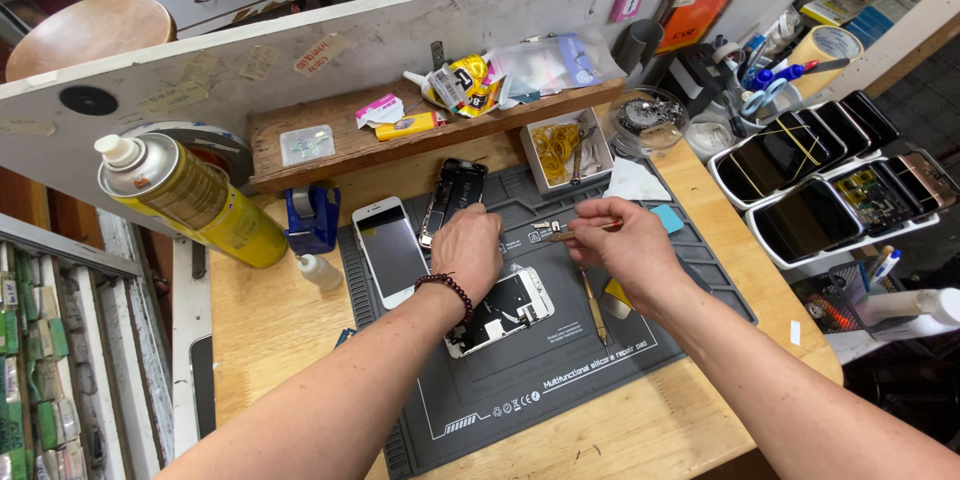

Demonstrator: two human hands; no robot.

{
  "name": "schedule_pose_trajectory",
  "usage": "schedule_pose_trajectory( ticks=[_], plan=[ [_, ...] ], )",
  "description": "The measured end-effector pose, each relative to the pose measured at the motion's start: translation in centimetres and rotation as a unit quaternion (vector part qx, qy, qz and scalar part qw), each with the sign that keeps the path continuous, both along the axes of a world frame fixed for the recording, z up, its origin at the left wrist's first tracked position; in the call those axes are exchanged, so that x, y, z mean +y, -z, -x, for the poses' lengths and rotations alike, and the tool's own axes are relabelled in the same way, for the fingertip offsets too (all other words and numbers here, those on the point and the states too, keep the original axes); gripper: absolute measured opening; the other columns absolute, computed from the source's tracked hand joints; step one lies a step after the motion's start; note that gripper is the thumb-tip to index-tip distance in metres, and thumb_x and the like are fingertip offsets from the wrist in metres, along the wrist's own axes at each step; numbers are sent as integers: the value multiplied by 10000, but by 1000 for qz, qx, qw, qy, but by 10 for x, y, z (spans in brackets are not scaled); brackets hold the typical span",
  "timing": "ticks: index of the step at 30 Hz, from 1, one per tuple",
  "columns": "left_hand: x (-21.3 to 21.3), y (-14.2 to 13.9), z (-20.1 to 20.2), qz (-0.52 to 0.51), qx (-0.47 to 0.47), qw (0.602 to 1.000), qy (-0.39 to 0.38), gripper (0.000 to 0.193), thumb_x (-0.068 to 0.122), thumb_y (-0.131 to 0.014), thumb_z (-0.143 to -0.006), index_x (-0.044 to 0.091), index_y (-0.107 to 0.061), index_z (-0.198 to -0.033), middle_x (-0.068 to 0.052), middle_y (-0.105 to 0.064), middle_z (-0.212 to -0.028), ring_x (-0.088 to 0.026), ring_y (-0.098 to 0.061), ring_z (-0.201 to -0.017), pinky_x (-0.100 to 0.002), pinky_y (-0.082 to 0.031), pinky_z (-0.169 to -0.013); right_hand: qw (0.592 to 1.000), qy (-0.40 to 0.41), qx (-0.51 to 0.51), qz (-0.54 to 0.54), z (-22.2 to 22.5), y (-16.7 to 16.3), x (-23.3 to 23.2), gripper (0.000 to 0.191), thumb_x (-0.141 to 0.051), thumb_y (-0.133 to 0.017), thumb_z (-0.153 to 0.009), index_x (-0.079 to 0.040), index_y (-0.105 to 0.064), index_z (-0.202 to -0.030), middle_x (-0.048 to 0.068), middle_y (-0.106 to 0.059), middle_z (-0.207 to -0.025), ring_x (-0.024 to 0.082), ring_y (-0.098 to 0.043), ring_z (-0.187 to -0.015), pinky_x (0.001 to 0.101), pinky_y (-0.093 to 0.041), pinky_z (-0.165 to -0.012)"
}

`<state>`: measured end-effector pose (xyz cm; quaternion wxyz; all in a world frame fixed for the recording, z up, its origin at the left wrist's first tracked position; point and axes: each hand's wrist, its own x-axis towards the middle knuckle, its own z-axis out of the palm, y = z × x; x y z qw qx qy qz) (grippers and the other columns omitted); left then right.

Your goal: The person disassembles a white smartphone on a silicone mat, using a screwdriver to remove screws and a prying tool to separate internal components. They clean a small part with a brush and spray, then continue removing and handling internal pieces.

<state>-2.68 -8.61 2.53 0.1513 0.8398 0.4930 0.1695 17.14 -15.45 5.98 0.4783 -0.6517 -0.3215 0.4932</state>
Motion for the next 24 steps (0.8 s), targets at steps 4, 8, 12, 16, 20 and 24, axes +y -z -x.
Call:
schedule_pose_trajectory(
  ticks=[4,8,12,16,20,24],
  plan=[
    [-1,3,0,5,-8,1000,0,148,-26,-665,-767,45,-751,-865,-151,-678,-983,-347,-652,-1032,-464,-535,-898,1000,-2,-8,0,-3,-1,-5,259,-22,-679,-903,26,-647,-1155,97,-707,-994,169,-718,-853,287,-618,-730],
    [-3,0,3,-6,-6,1000,9,161,-14,-660,-779,41,-763,-890,-157,-687,-985,-348,-656,-1035,-464,-538,-898,1000,-9,-16,-9,0,-3,-9,255,-36,-680,-908,22,-650,-1155,92,-706,-985,165,-716,-852,285,-616,-721],
    [-9,-11,10,2,-32,999,-7,224,-16,-634,-797,57,-766,-964,-144,-706,-989,-350,-673,-1012,-465,-539,-894,997,-21,-63,-26,2,-3,-15,241,-62,-679,-920,18,-666,-1146,85,-709,-984,156,-716,-854,287,-618,-727],
    [-28,-24,22,66,-62,995,-42,170,59,-616,-894,45,-750,-997,-135,-716,-1017,-351,-695,-960,-476,-541,-882,985,-44,-162,-35,2,0,-24,236,-77,-687,-913,-6,-694,-1137,67,-720,-966,137,-712,-862,286,-631,-749],
    [-59,-37,37,127,-11,992,-7,241,100,-648,-869,14,-710,-1086,-154,-684,-1079,-317,-672,-1034,-438,-526,-963,967,-73,-241,-44,6,1,-33,256,-80,-691,-893,-39,-712,-1145,51,-749,-974,135,-715,-877,283,-603,-781],
    [-83,-45,43,121,40,992,15,511,296,-850,-755,-15,-666,-1115,-165,-613,-1155,-330,-542,-1165,-459,-425,-1037,944,-93,-315,-38,17,-2,-41,277,-107,-688,-885,-75,-718,-1158,37,-782,-986,128,-735,-897,290,-577,-813]
  ],
)
